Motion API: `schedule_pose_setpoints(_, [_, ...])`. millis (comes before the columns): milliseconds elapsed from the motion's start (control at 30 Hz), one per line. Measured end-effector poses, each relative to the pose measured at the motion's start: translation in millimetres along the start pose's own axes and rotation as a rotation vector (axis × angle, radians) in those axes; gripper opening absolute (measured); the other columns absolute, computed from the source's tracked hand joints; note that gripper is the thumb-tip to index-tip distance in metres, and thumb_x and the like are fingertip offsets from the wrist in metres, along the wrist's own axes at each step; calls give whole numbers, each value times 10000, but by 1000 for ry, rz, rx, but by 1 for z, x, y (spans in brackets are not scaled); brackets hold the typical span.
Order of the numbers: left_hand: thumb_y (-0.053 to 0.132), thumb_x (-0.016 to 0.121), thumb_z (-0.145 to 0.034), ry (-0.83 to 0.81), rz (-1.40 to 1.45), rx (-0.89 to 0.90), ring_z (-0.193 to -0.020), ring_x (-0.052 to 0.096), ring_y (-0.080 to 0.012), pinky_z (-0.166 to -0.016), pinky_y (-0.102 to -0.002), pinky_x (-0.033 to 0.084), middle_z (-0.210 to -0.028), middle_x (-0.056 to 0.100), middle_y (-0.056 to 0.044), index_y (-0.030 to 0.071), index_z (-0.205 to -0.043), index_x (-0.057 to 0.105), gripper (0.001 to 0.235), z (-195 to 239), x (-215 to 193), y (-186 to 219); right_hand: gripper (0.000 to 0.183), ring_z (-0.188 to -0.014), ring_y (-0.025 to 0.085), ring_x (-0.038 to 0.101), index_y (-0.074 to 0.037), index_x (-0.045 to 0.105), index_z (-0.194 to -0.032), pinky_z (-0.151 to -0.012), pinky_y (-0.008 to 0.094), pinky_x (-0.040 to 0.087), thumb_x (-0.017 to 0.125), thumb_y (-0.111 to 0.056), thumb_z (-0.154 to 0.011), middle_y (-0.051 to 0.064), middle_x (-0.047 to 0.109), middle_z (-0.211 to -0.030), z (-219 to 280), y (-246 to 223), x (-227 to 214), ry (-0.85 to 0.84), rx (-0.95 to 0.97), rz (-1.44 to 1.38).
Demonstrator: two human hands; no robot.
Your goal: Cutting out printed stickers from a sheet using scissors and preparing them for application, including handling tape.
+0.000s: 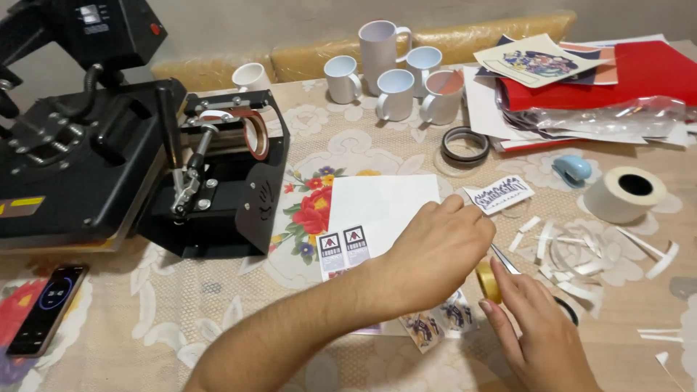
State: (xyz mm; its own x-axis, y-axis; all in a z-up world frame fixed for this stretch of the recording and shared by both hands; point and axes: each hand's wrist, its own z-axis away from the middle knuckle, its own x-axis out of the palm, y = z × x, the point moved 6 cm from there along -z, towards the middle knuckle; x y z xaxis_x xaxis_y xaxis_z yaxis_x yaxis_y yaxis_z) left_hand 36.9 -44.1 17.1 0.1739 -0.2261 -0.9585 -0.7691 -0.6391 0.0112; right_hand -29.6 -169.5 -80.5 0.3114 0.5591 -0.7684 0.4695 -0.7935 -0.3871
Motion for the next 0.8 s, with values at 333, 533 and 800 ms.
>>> schedule_pose_setpoints(333, [207, 592, -905, -19, -414, 168, -909, 551, -203, -690, -366, 403, -905, 665, 49, 260, -947, 692, 122, -26, 66, 39, 139, -737, 268, 705, -88, 695, -839, -685, 387, 481, 684, -225, -831, 66, 746, -832, 10, 45, 36, -75, 525, -159])
schedule_pose_setpoints(533, [357, 689, -845, -179, -327, 181, -976, 587, -202, -712, -367, 452, -1016, 692, 42, 280, -986, 724, 164, -37, 93, 31, 312, -804, 190, 790, -112, 706, -857, -724, 339, 543, 863, -340, -714, 29, 805, -795, 16, 58, 26, -256, 671, -123])
schedule_pose_setpoints(800, [196, 653, -915, -340, -295, 260, -1019, 586, -227, -729, -402, 498, -1040, 715, 51, 265, -994, 733, 132, -49, 116, 27, 533, -1227, 265, 579, -339, 490, -1409, -849, 502, 619, 571, -417, -888, -129, 529, -1456, 23, 91, 2, -597, 429, 496])
